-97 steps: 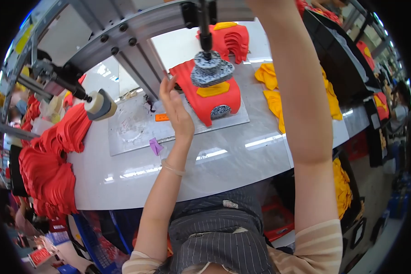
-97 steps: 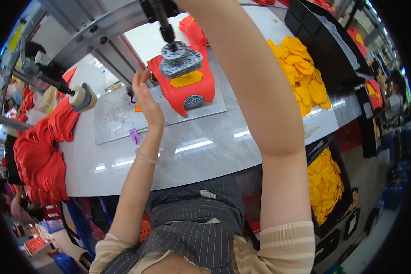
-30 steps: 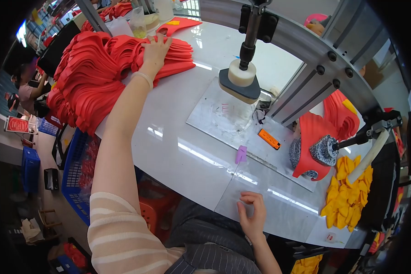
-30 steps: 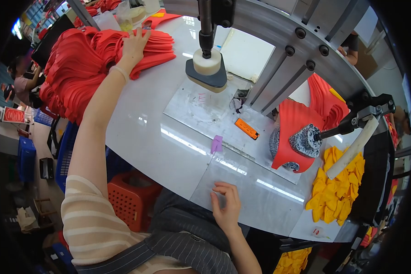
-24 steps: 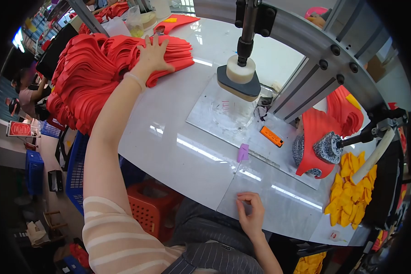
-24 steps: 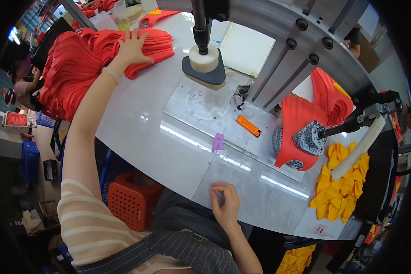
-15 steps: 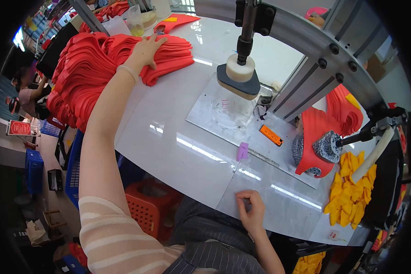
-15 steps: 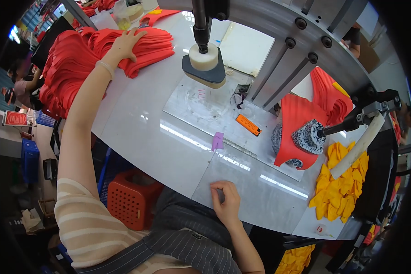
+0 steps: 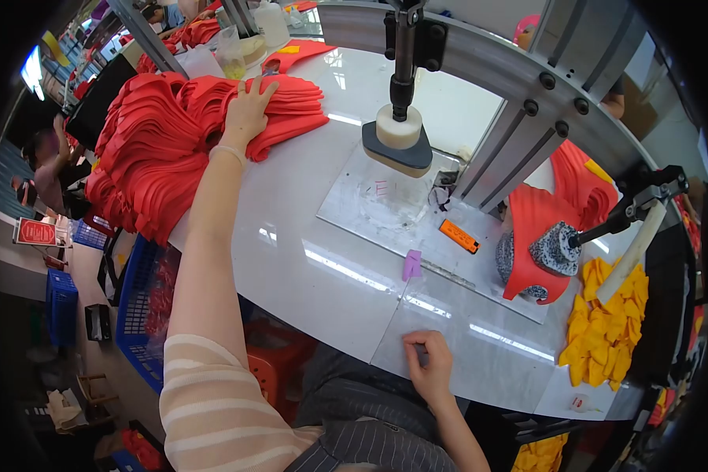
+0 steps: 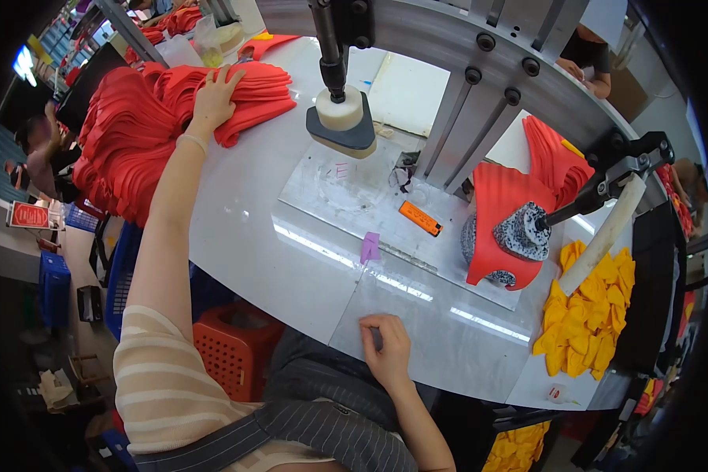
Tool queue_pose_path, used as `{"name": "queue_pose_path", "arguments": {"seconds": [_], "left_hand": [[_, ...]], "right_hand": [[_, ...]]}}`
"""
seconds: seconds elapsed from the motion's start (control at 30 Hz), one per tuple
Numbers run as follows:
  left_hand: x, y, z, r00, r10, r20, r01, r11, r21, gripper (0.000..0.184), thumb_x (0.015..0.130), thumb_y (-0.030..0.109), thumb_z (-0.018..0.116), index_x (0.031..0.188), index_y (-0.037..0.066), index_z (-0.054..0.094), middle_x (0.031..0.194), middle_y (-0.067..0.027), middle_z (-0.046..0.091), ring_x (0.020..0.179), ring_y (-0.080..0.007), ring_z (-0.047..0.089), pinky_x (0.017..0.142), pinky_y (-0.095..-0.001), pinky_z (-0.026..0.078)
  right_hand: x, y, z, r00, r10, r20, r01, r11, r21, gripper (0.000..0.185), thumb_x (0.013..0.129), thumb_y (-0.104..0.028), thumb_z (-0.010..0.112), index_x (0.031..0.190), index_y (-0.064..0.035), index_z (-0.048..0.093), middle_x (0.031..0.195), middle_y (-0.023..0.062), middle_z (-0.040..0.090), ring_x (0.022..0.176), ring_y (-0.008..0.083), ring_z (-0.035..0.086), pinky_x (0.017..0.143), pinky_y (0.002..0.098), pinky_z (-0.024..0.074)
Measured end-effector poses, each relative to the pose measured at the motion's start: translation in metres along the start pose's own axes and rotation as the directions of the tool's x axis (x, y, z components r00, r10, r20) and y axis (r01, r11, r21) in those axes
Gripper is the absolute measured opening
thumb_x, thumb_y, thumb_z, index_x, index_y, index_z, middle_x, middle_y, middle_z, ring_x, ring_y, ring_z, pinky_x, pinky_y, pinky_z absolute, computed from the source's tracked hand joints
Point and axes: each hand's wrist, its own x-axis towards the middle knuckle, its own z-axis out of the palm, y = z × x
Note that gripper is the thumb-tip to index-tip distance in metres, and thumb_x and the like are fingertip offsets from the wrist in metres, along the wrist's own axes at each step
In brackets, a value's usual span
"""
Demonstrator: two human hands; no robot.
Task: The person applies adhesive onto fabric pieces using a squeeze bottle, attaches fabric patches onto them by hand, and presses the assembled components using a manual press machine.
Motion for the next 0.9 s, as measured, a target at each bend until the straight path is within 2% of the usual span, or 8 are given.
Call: {"name": "queue_pose_path", "arguments": {"seconds": [0.23,0.43,0.53,0.63,0.7,0.77,0.83,0.9], "left_hand": [[0.012,-0.011,0.007,0.995,-0.036,-0.096,0.040,0.999,0.036,0.064,0.071,-0.002,0.064,0.128,0.023,0.048,0.128,-0.0066,0.048,0.116,-0.0402,0.051,0.075,-0.0395,0.056],[0.029,-0.032,-0.053,0.933,0.056,-0.355,-0.017,0.994,0.112,0.062,0.071,-0.003,0.062,0.126,0.023,0.050,0.123,-0.0057,0.052,0.112,-0.0382,0.053,0.073,-0.0373,0.057],[0.016,-0.032,-0.103,0.923,-0.043,-0.383,0.035,0.999,-0.027,0.059,0.071,0.000,0.061,0.124,0.024,0.050,0.121,-0.0039,0.054,0.104,-0.0364,0.058,0.073,-0.0395,0.056],[-0.026,-0.020,-0.165,0.918,-0.119,-0.378,0.067,0.987,-0.149,0.055,0.071,0.002,0.062,0.121,0.023,0.053,0.117,-0.0034,0.058,0.095,-0.0332,0.062,0.074,-0.0414,0.054],[-0.068,-0.005,-0.198,0.916,-0.132,-0.379,0.050,0.975,-0.219,0.053,0.070,0.003,0.062,0.119,0.022,0.055,0.114,-0.0037,0.060,0.094,-0.0315,0.063,0.075,-0.0415,0.054],[-0.117,0.024,-0.237,0.936,-0.216,-0.279,0.115,0.935,-0.336,0.053,0.069,0.000,0.061,0.117,0.021,0.058,0.117,-0.0025,0.061,0.102,-0.0284,0.060,0.084,-0.0377,0.051],[-0.165,0.058,-0.262,0.940,-0.183,-0.287,0.048,0.906,-0.422,0.053,0.066,-0.002,0.061,0.115,0.018,0.061,0.117,-0.0045,0.062,0.106,-0.0280,0.059,0.087,-0.0377,0.050],[-0.213,0.103,-0.289,0.953,-0.133,-0.272,-0.012,0.881,-0.473,0.053,0.064,-0.006,0.061,0.112,0.016,0.063,0.118,-0.0065,0.062,0.110,-0.0279,0.058,0.090,-0.0372,0.049]], "right_hand": [[0.003,-0.002,0.002,0.999,-0.029,-0.012,0.029,0.999,-0.037,0.012,0.074,0.005,0.065,0.082,-0.0030,0.060,0.083,0.0096,0.063,0.078,0.0268,0.059,0.068,0.0329,0.0456],[-0.001,0.002,0.003,0.999,-0.035,-0.014,0.035,0.999,-0.026,0.012,0.074,0.004,0.065,0.083,-0.0029,0.060,0.085,0.0096,0.062,0.077,0.0257,0.059,0.067,0.0318,0.0454],[-0.004,-0.005,0.000,0.999,-0.038,-0.034,0.040,0.998,0.050,0.013,0.075,0.003,0.067,0.085,-0.0029,0.060,0.088,0.0097,0.063,0.078,0.0241,0.059,0.066,0.0305,0.0453],[-0.001,-0.025,-0.001,0.985,-0.168,-0.033,0.171,0.981,0.091,0.014,0.075,0.001,0.069,0.085,-0.0033,0.060,0.089,0.0093,0.063,0.079,0.0226,0.059,0.065,0.0296,0.0452],[-0.005,-0.031,0.001,0.984,-0.141,0.105,0.114,0.966,0.231,0.027,0.076,-0.003,0.070,0.102,-0.0039,0.060,0.105,0.0106,0.063,0.095,0.0218,0.059,0.075,0.0305,0.0465],[0.000,-0.051,0.008,0.973,-0.093,0.213,0.008,0.929,0.371,0.037,0.078,-0.006,0.070,0.113,-0.0037,0.057,0.115,0.0117,0.061,0.104,0.0215,0.057,0.084,0.0316,0.0459],[0.003,-0.060,0.034,0.967,-0.112,0.229,-0.080,0.719,0.690,0.052,0.081,-0.012,0.070,0.127,-0.0024,0.048,0.128,0.0141,0.053,0.115,0.0217,0.052,0.095,0.0334,0.0411],[0.007,-0.075,0.052,0.955,0.004,0.297,-0.276,0.382,0.882,0.054,0.084,-0.017,0.070,0.129,-0.0025,0.045,0.129,0.0120,0.052,0.115,0.0212,0.051,0.097,0.0341,0.0392]]}}
